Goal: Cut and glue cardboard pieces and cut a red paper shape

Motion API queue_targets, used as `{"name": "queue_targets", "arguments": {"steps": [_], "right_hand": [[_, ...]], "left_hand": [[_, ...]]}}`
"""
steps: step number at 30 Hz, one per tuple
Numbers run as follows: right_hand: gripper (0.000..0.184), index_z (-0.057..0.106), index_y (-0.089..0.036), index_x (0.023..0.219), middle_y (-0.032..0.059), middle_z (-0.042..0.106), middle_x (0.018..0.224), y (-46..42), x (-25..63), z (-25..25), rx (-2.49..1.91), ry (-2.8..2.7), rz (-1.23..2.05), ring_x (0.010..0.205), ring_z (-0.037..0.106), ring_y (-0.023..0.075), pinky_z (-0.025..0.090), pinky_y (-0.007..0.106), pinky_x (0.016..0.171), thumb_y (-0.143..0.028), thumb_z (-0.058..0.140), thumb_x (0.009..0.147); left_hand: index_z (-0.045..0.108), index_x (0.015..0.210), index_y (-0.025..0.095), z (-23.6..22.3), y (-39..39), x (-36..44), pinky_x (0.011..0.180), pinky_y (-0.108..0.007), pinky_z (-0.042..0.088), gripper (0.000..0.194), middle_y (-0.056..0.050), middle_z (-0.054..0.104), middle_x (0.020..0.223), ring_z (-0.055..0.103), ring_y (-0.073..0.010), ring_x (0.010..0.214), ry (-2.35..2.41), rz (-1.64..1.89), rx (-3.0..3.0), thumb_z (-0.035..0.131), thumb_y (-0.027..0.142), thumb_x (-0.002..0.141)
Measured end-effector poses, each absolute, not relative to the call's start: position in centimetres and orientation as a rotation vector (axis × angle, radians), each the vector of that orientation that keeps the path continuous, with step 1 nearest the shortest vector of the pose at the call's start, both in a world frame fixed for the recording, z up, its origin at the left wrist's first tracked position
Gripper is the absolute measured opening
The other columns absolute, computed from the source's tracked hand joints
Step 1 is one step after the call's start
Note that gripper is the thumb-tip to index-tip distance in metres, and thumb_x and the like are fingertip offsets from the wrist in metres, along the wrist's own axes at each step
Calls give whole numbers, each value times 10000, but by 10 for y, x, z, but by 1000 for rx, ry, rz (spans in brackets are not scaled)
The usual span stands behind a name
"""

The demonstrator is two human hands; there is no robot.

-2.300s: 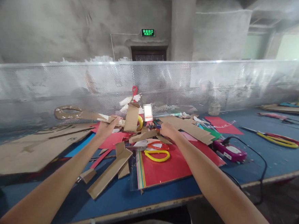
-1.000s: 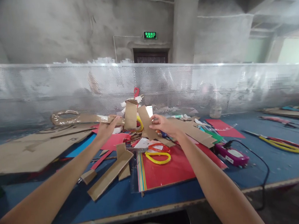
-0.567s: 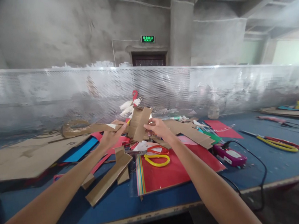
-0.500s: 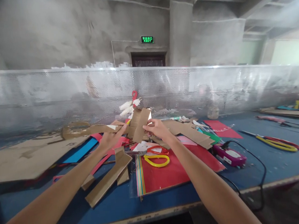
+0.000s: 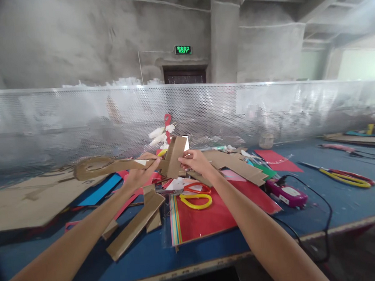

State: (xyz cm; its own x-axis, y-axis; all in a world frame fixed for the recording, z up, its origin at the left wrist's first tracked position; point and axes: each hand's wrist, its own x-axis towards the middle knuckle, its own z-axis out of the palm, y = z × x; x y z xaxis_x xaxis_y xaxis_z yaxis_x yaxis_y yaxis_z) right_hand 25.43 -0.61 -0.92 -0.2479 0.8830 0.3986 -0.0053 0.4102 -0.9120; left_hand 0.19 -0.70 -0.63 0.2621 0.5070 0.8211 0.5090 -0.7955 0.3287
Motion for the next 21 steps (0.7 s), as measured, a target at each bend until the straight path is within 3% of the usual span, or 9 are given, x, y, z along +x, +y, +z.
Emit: {"name": "queue_targets", "arguments": {"steps": [10, 16, 21], "right_hand": [[247, 642, -175, 826, 23, 695, 682, -9, 253, -8, -809, -1605, 1012, 622, 663, 139, 545, 245, 627, -345, 820, 804], [270, 644, -178, 834, 28, 700, 681, -12, 252, -6, -820, -1576, 1024, 620, 657, 147, 545, 251, 607, -356, 841, 784], [287, 658, -175, 881, 20, 699, 713, -12, 252, -5, -817, -1533, 1034, 612, 650, 135, 540, 241, 586, -353, 851, 766]], "left_hand": [[702, 896, 247, -5, -7, 4, 985, -414, 552, 248, -66, 747, 979, 680, -261, 1045, -993, -1585, -2533, 567, 448, 950], [709, 873, 245, -7, -7, 3, 987, -401, 546, 245, -59, 747, 964, 684, -262, 1043, -1037, -1674, -2541, 631, 475, 909], [698, 861, 251, -7, -8, 6, 1007, -401, 514, 269, -37, 753, 954, 689, -254, 1010, -1200, -1771, -2497, 580, 485, 925]]}}
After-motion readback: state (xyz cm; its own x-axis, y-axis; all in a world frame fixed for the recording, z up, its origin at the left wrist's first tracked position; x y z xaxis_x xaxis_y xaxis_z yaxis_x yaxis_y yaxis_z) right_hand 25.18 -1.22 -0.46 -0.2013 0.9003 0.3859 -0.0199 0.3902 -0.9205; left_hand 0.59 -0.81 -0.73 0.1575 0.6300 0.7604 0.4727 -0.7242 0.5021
